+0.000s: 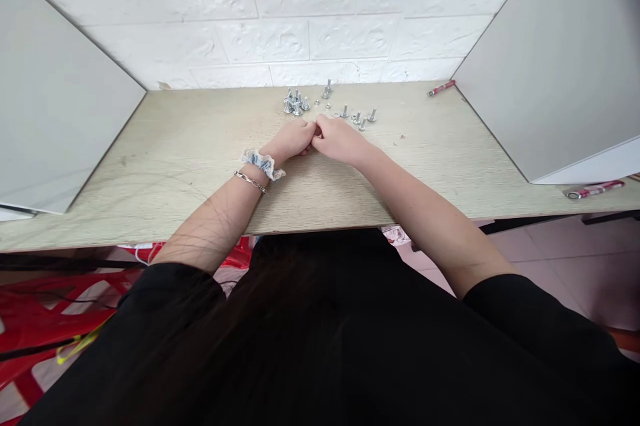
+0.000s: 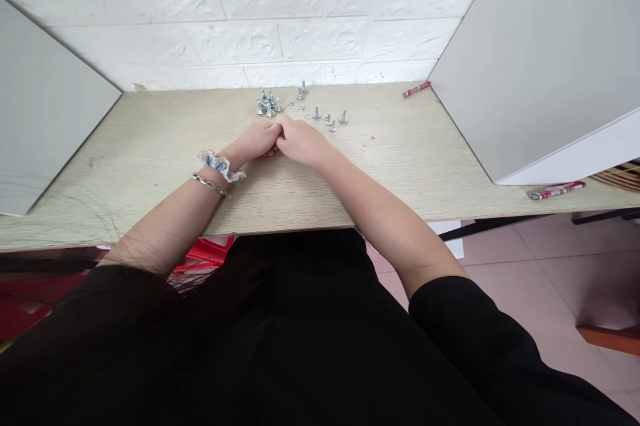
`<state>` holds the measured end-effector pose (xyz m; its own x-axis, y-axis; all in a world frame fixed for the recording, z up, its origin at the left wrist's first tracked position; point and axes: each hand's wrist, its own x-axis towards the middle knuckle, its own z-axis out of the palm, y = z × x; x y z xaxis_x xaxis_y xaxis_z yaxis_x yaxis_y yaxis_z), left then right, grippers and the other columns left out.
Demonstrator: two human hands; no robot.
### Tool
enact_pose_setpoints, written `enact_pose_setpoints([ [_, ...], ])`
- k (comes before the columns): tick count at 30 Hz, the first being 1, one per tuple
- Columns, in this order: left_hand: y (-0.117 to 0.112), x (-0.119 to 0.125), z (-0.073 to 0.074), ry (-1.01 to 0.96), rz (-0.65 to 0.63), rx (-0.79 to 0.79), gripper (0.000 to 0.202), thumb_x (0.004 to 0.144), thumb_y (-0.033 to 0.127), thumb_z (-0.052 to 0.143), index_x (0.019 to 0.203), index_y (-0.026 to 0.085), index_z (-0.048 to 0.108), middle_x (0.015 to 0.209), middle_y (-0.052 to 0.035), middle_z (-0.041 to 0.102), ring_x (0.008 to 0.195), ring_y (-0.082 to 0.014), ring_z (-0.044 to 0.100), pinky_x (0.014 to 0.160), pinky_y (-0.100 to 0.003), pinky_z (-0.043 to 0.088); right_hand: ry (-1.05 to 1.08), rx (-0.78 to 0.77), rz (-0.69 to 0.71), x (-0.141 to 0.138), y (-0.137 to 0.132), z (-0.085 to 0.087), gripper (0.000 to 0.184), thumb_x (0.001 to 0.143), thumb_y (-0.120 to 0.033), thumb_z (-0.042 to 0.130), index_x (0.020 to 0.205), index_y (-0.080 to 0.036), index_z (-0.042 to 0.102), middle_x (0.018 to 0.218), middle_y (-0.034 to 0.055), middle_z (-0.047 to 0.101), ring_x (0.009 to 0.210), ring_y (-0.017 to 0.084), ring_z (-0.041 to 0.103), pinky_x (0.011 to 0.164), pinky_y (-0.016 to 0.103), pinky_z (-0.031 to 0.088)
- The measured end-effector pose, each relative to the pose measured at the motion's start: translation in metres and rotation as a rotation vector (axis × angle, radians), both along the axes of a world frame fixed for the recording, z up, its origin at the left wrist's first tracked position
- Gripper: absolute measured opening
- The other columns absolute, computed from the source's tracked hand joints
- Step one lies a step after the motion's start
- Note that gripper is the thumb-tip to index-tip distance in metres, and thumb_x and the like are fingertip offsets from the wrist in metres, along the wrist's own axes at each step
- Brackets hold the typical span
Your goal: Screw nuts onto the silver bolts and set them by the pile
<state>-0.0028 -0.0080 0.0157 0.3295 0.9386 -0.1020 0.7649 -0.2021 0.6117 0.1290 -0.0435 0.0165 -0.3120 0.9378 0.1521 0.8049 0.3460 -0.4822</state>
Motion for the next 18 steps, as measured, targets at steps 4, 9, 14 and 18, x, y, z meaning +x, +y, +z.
enact_pose_setpoints([
  [4,-0.0001,-0.0001,-0.0011,0.043,-0.033,0.043,0.040,0.090,0.025,0.029,0.064,0.017,0.057,0.054,-0.0054,0.056,0.057,-0.0167,0.060,0.058,-0.027,0.048,-0.021,-0.004,-0.005,0.0002,-0.0003,0.0002,0.019,0.085,-0.018,0.041,0.099,-0.016,0.053,0.101,0.0135,0.066,0.088,0.025,0.058,0.073,0.034,0.043],
  [9,0.0008,-0.0004,-0.0028,0.045,-0.058,0.090,0.041,0.090,0.025,0.030,0.058,0.018,0.054,0.048,-0.0032,0.053,0.050,-0.0141,0.056,0.058,-0.026,0.047,-0.035,-0.004,0.001,0.0006,0.0003,-0.0005,0.018,0.084,-0.017,0.041,0.098,-0.015,0.053,0.101,0.0138,0.065,0.089,0.025,0.059,0.072,0.034,0.043],
  [14,0.0007,-0.0001,-0.0022,0.074,-0.046,0.094,0.042,0.090,0.025,0.030,0.055,0.018,0.053,0.048,-0.0032,0.053,0.052,-0.0146,0.057,0.062,-0.028,0.047,-0.044,-0.022,-0.003,0.0006,-0.0001,0.0001,0.018,0.084,-0.018,0.042,0.098,-0.015,0.052,0.102,0.0143,0.065,0.089,0.025,0.058,0.071,0.034,0.043],
  [18,-0.0006,-0.0001,-0.0018,0.084,-0.063,0.114,0.042,0.090,0.024,0.030,0.055,0.019,0.054,0.047,-0.0034,0.053,0.053,-0.0152,0.057,0.061,-0.028,0.046,-0.065,-0.037,-0.020,-0.0004,-0.0021,0.0023,0.018,0.084,-0.018,0.044,0.098,-0.015,0.053,0.102,0.0150,0.065,0.089,0.026,0.058,0.071,0.034,0.043],
])
